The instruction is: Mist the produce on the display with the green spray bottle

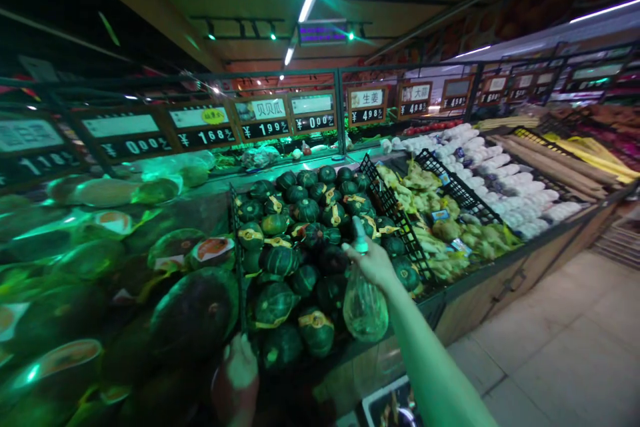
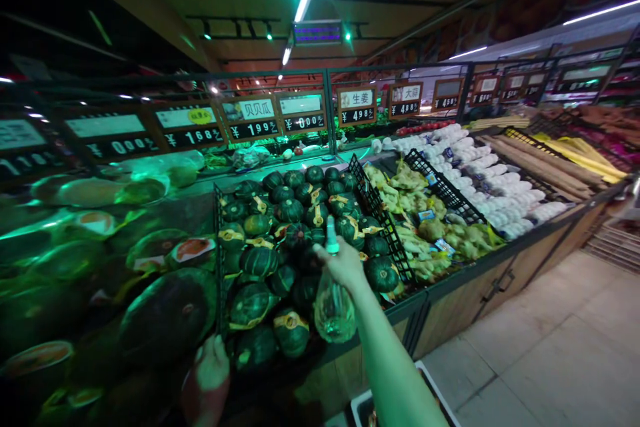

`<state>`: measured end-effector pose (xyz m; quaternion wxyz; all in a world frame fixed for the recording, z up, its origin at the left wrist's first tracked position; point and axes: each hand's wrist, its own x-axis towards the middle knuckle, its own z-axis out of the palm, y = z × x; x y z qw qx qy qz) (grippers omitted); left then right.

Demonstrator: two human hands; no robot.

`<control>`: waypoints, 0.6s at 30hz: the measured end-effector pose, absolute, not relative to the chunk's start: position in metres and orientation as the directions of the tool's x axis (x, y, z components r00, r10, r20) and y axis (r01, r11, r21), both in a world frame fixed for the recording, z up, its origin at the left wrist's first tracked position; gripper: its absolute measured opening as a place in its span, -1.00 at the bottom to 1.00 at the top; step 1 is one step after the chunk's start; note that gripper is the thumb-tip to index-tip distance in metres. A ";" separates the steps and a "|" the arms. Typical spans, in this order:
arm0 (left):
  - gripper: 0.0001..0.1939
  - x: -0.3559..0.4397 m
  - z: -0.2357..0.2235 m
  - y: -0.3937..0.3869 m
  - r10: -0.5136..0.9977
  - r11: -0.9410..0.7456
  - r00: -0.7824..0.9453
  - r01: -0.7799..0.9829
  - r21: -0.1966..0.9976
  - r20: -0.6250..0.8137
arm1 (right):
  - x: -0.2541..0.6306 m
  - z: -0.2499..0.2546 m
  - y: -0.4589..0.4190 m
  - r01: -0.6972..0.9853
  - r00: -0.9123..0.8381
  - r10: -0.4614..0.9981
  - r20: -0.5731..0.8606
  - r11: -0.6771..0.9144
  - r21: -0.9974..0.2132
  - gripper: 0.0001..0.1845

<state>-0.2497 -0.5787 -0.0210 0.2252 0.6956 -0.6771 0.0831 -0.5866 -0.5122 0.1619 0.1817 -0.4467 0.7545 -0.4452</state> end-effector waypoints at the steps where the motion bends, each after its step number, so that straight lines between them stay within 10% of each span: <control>1: -0.61 -0.250 -0.022 -0.579 -0.898 0.022 0.069 -0.979 0.202 0.435 | -0.605 0.160 -0.508 -0.494 -0.593 -0.796 0.125 0.236 -0.837 -0.57; 8: -0.59 -0.250 -0.020 -0.578 -0.897 0.025 0.067 -0.979 0.202 0.437 | -0.630 0.169 -0.513 -0.505 -0.644 -0.757 0.110 0.314 -0.804 -0.47; 18: -0.64 -0.250 -0.014 -0.575 -0.903 0.036 0.086 -0.961 0.275 0.420 | -0.474 0.200 -0.577 -0.628 -0.034 -0.990 0.139 -0.087 -0.773 -0.36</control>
